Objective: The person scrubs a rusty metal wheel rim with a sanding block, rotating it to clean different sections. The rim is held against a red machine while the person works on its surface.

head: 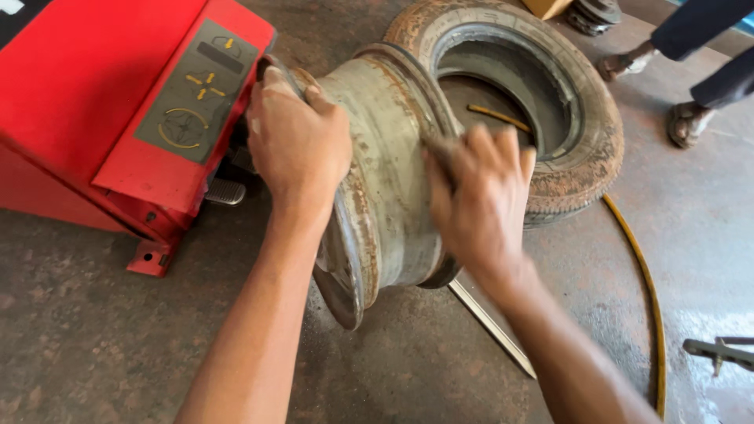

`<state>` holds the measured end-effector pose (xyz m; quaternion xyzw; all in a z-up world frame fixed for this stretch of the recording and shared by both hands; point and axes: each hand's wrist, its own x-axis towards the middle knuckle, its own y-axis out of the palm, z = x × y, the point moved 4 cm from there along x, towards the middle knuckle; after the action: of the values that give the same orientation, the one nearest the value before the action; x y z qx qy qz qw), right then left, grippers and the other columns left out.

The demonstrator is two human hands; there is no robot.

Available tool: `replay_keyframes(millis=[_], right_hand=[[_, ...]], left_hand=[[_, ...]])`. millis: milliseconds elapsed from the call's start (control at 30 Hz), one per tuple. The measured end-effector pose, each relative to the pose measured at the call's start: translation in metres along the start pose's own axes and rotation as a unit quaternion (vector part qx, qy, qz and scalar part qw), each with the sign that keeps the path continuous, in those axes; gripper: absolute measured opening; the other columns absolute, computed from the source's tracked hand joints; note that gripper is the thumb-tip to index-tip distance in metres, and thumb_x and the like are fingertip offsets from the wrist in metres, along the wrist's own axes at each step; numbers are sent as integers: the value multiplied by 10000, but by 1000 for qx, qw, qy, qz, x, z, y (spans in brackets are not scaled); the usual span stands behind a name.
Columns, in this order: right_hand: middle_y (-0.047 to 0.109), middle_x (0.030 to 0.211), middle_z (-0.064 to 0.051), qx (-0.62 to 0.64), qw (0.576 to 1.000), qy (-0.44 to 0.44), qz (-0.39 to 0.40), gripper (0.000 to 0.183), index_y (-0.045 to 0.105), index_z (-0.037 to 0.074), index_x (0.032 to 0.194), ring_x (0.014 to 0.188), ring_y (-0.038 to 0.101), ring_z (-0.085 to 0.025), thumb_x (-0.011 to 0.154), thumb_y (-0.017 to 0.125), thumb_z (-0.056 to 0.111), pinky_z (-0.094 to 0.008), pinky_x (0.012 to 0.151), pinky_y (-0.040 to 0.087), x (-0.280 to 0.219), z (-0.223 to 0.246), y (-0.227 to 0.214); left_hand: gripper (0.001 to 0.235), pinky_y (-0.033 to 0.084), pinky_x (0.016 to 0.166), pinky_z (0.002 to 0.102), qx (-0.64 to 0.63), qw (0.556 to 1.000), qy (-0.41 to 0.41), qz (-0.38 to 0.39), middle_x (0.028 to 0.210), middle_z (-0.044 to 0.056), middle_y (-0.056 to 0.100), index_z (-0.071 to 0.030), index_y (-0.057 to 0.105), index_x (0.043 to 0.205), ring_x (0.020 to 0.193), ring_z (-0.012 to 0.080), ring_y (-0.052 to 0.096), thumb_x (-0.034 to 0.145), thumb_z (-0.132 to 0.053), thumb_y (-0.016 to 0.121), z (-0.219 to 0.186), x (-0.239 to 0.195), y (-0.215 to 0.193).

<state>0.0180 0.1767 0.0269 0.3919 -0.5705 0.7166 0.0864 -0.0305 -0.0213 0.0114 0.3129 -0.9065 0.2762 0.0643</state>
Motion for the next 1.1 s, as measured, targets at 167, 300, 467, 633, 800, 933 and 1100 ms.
replay_keyframes(millis=[167,300,467,633,800,933,1100], right_hand=[[574,870,-45,-52,995,-79,38,243,759,81,937,929,464,-229,1084,665,249,-414,833,297,50,-8,22],[592,844,-54,-25,998,-21,47,271,785,44,1120,849,435,-238,1061,612,245,-437,792,291,0,2,-10],[616,993,-53,-43,994,-76,60,250,763,88,1026,1028,520,-252,1104,607,268,-463,910,310,60,-11,26],[602,934,-62,-33,995,-81,47,233,765,67,1137,969,512,-263,1063,624,238,-459,898,324,27,5,1],[602,933,-75,-53,992,-109,38,217,727,77,954,1015,517,-293,1067,626,231,-470,893,320,49,-11,19],[620,940,-111,-56,989,-95,99,312,693,56,911,1020,521,-295,1116,619,280,-490,908,328,82,-22,47],[707,1082,-107,-144,989,-31,-5,305,764,83,1238,950,498,-223,1001,617,205,-375,878,320,-56,4,6]], left_hand=[[272,508,914,536,8,999,-19,29,1162,241,649,35,598,1093,1100,446,639,925,-175,633,-1,1,0],[269,499,897,547,10,1000,-10,16,1163,245,647,38,599,1092,1087,459,633,918,-164,636,1,2,2],[315,494,926,537,-3,1000,8,-7,1213,258,651,50,607,1164,1121,458,630,927,-156,640,3,-3,3],[357,502,959,510,16,998,-27,45,1202,258,653,49,597,1193,1112,430,651,918,-177,629,4,18,5],[303,492,900,546,7,1000,6,12,1161,267,665,44,626,1116,1073,456,646,888,-155,636,1,8,4],[270,492,925,539,13,998,-39,38,1132,237,692,9,653,1062,1073,433,658,859,-168,636,1,16,3],[249,529,971,487,-2,991,-104,81,1118,218,716,-22,692,1034,1095,389,689,875,-199,618,5,36,15]])
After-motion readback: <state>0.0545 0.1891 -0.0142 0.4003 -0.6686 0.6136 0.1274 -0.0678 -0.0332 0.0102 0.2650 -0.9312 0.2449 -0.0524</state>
